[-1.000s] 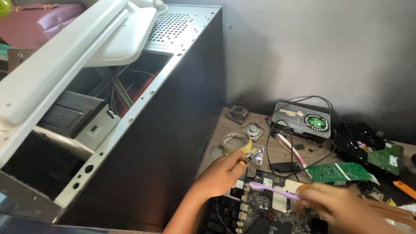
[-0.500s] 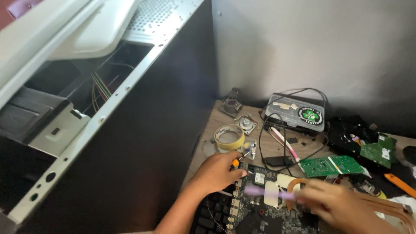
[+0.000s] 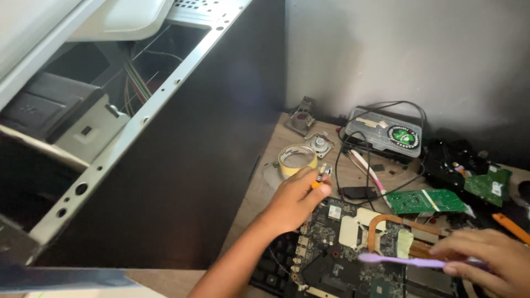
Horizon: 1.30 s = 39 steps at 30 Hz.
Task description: Cleaning a laptop motherboard with a toothbrush, applying tape, and using a screwdriver to secure components.
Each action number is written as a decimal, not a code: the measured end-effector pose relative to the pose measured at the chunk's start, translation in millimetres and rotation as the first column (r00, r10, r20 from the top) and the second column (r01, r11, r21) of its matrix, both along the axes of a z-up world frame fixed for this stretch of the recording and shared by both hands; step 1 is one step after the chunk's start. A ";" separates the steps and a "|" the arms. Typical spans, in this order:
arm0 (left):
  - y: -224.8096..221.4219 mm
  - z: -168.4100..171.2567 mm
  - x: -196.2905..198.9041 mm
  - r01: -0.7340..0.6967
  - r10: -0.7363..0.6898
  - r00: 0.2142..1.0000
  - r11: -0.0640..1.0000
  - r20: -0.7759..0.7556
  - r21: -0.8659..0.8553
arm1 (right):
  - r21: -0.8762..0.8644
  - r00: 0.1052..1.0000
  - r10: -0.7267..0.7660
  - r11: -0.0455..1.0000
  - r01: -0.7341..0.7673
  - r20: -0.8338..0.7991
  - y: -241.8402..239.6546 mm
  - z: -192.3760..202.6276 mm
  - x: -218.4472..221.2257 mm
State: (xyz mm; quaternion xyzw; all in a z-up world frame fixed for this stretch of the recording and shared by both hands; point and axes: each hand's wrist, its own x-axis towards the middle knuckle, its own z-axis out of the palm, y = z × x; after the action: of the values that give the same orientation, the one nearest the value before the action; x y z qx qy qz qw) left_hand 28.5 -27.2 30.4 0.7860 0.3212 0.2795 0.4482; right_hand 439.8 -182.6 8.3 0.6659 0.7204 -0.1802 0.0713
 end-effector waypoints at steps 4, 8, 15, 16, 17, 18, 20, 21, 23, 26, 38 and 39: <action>-32.8 29.8 7.7 -0.044 0.068 0.988 0.985 -0.140 0.167 | 0.077 0.970 0.030 0.996 -0.050 0.243 10.5 -1.3 -45.1; -68.3 25.8 30.3 0.139 -0.159 0.952 0.986 0.263 0.095 | 0.069 0.956 -0.077 0.993 0.101 -0.285 4.5 36.0 -137.8; -55.6 69.4 -1.2 0.221 -0.199 0.939 0.974 -0.281 0.049 | 0.186 0.951 -0.127 0.965 0.184 -0.280 -0.9 10.6 -115.9; -52.1 54.9 -10.5 0.223 -0.201 0.940 0.974 -0.276 0.050 | 0.187 0.953 -0.129 0.965 0.185 -0.275 -9.5 -5.5 -87.4; -48.9 39.9 -18.7 0.167 -0.130 0.908 0.984 -0.398 0.061 | 0.340 0.976 -0.202 0.915 0.218 -0.080 -20.2 -21.1 -58.3; -45.5 24.8 -26.6 0.112 -0.056 0.857 0.990 -0.512 0.080 | 0.490 0.950 -0.294 0.846 0.209 0.103 -31.3 -36.4 -29.1; -49.6 -6.6 -43.7 0.119 -0.022 0.830 0.983 -0.557 0.138 | 0.600 0.959 -0.284 0.765 0.237 -0.016 -55.1 -67.6 24.3; -52.5 -22.4 -51.6 0.128 0.015 0.796 0.973 -0.605 0.192 | 0.689 0.958 -0.253 0.670 0.277 -0.139 -69.0 -83.1 51.3; -58.3 -60.5 -56.9 0.104 0.070 0.805 0.961 -0.589 0.256 | 0.532 0.868 -0.452 0.692 0.488 -0.208 -95.6 -156.2 133.6; -55.9 -64.2 -51.1 0.091 0.057 0.793 0.973 -0.606 0.211 | 0.381 0.671 -0.731 0.590 0.712 -0.122 -143.4 -193.4 137.7; -68.8 -70.9 -5.2 -0.237 0.202 0.927 0.969 -0.315 -0.075 | 0.179 0.418 -0.908 0.410 0.894 -0.011 -106.7 -16.1 -20.7; -71.0 -72.1 -2.2 -0.325 0.305 0.932 0.942 -0.196 -0.081 | 0.217 0.322 -0.932 0.284 0.934 -0.167 -108.3 -17.7 -20.2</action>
State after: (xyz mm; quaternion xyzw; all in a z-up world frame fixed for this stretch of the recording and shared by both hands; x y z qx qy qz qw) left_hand 26.3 -98.2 -41.7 0.7199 0.4976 0.2569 0.4101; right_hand 419.6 -290.9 -9.4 0.9621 0.2147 -0.0890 -0.1427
